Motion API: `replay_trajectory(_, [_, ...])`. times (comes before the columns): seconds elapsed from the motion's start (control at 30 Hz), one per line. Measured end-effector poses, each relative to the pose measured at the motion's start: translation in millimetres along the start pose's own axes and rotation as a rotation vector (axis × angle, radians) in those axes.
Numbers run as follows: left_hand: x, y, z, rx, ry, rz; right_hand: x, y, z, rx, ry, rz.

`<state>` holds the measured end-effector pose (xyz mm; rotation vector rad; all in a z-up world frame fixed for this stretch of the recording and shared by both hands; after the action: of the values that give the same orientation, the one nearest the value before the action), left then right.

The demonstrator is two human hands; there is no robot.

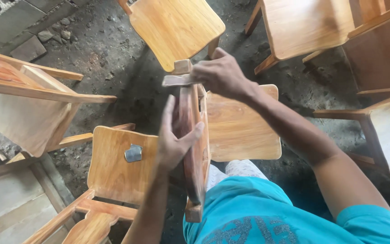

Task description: The person sands the backrest of a wooden chair using a piece of sandpaper. They hold the chair upright and rub the sandpaper along the curved edges and flat surfaces of the backrest, focusing on smoothing the wood.

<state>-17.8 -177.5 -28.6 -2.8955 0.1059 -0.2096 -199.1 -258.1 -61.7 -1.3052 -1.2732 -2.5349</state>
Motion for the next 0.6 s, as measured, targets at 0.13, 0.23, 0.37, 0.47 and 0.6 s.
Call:
replay_trajectory(0.13, [-8.6,-11.2,-13.2,0.005,-0.054,-0.047,0.8,7.2,9.5,0.208,-0.199,0.002])
replay_trajectory(0.23, [-7.3,-11.4,-2.1,0.058,-0.085,-0.119,18.2,-8.4,-3.4,0.138,-0.124,0.019])
replay_trajectory(0.37, [-5.8,-11.9,1.3,0.065,-0.054,-0.117,-1.5,-0.6,6.2,0.184,-0.134,0.069])
replay_trajectory(0.47, [-5.6,-9.8,4.4,0.12,-0.073,-0.132,16.6,-20.5,-15.8,0.174,-0.124,0.09])
replay_trajectory(0.6, [-3.7,-11.5,-1.7,0.087,-0.077,-0.141,50.9,-52.9,-56.3,-0.326,0.127,0.014])
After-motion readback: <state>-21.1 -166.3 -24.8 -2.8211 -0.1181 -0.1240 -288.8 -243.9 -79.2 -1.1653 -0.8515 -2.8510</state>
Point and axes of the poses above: each hand's wrist, its own y-axis towards the middle knuckle, its own x-axis out of the back of the hand, z = x × y, the point moved 6 cm from there along y, towards the middle knuckle, and after that the axes turned 13 degrees about -z, right-handed, at the moved point
